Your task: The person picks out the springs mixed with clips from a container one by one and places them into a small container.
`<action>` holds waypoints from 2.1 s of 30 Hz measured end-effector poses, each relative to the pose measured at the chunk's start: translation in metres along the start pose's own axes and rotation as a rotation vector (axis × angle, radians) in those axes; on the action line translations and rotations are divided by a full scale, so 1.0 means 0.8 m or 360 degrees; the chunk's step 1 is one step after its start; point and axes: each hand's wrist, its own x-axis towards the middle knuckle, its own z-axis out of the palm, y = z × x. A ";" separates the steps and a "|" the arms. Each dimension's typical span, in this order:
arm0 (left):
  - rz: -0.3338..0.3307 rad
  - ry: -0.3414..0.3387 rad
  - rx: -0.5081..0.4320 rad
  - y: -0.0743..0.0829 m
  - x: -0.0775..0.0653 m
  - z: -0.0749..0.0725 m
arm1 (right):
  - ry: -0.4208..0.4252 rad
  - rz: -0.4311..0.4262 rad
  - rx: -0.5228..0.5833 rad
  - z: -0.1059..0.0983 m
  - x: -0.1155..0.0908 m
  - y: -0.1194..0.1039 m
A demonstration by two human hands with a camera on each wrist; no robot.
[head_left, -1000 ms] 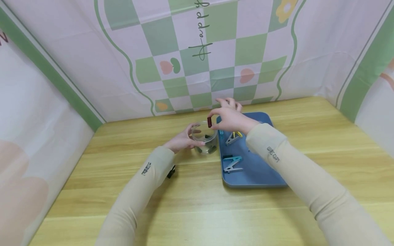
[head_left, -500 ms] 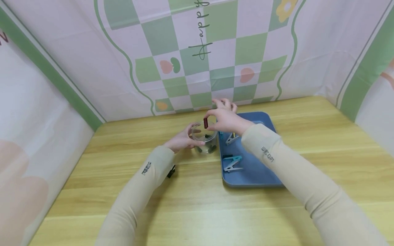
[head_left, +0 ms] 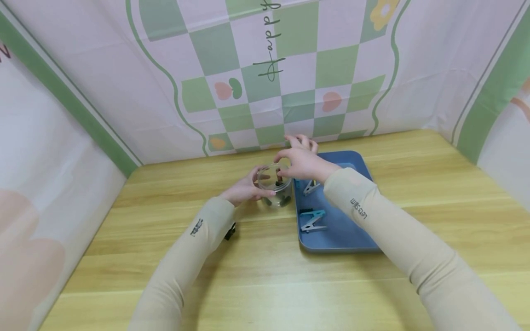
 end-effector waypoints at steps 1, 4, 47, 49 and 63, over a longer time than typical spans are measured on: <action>0.0000 0.0001 0.0001 0.000 0.000 0.000 | -0.0003 0.0000 0.0001 0.000 0.000 0.000; -0.0001 0.0002 0.0005 0.000 0.000 0.000 | -0.0010 0.0000 0.0008 0.000 0.000 0.000; -0.0003 0.0005 -0.0013 0.001 0.000 0.000 | 0.0010 -0.0014 0.0017 -0.018 -0.016 0.012; -0.0003 0.0006 -0.0010 0.001 0.001 0.000 | 0.0010 -0.0014 0.0020 -0.019 -0.018 0.013; 0.0003 0.0016 -0.0013 0.002 0.000 0.000 | 0.0035 -0.0039 0.0042 -0.022 -0.022 0.026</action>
